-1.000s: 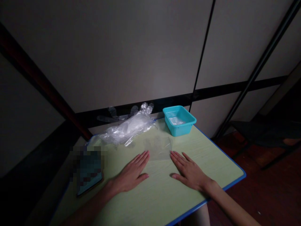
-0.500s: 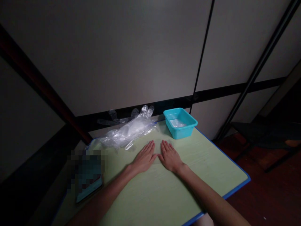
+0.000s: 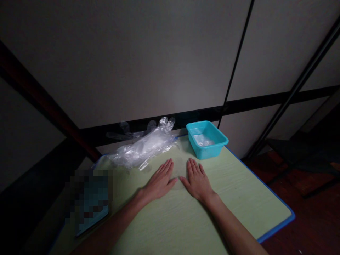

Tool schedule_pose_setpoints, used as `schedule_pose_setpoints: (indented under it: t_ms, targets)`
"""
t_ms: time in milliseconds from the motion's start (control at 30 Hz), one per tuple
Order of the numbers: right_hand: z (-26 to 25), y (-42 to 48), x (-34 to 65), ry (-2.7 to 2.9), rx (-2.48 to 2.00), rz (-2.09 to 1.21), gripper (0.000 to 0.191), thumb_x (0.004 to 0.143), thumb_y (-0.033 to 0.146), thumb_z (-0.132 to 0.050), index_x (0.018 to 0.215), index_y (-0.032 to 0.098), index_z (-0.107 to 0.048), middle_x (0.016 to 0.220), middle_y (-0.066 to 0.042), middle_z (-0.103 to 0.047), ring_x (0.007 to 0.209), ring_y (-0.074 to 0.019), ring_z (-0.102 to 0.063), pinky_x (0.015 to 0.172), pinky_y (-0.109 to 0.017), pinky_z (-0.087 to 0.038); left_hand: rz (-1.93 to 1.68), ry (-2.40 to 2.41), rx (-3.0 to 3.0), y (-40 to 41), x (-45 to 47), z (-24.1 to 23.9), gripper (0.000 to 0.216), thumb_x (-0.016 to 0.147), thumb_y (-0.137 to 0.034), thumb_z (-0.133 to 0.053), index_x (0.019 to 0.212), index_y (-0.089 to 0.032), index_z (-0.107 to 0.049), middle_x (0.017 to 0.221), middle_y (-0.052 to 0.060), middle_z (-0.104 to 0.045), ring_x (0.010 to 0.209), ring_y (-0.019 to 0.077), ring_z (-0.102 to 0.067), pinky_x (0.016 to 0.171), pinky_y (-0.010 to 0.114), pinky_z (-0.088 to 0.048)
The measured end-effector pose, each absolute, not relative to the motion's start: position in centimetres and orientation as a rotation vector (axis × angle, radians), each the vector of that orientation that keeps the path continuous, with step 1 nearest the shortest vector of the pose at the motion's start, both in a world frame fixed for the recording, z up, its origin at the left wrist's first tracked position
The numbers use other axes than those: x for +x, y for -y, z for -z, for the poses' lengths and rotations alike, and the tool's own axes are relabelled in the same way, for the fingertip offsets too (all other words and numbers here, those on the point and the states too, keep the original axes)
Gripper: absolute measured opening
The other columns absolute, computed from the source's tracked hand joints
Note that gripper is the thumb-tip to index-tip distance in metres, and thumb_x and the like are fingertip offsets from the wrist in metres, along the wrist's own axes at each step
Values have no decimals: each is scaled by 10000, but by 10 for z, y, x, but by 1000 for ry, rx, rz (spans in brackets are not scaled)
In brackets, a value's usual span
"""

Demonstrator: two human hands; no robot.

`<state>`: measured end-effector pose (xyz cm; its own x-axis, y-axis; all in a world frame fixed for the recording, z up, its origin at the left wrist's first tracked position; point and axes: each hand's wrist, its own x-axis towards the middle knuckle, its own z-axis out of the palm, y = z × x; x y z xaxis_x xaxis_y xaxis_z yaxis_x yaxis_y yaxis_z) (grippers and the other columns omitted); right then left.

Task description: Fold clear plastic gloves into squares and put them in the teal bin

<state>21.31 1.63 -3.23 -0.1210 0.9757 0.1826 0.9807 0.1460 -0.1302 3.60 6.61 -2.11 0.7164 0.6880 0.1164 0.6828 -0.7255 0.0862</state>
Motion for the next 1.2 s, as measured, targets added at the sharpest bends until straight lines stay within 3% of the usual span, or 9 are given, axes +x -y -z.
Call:
schedule_pose_setpoints:
  t_ms: [467,867,1200]
  targets:
    - [36,-17,220,2166,-1901,97,739,832,579,-178,1302,22,-300,1362,-185,-255,1270,-243,-189,1014,-409,-194,-144,-1153,2920,-71,30,17,713,827,-540,-266,1309,-19,-195,1395,177,-155,1293,236,-75,1041,367,-134]
    - [35,-18,221,2166,-1927,110,733,838,561,-191,1297,-1,-298,1362,-189,-255,1267,-243,-201,1018,-391,-199,-154,-1190,2966,-72,30,19,704,836,-526,-259,1293,9,-229,1377,201,-193,1287,246,-114,1034,370,-163]
    - [30,-2,215,2141,-1858,114,546,884,348,-205,1318,21,-258,1388,-145,-206,1282,-209,-145,1029,-382,-182,-396,-1140,2925,-51,37,17,656,848,-493,-272,1320,-46,-190,1405,148,-145,1293,223,-100,1041,360,-147]
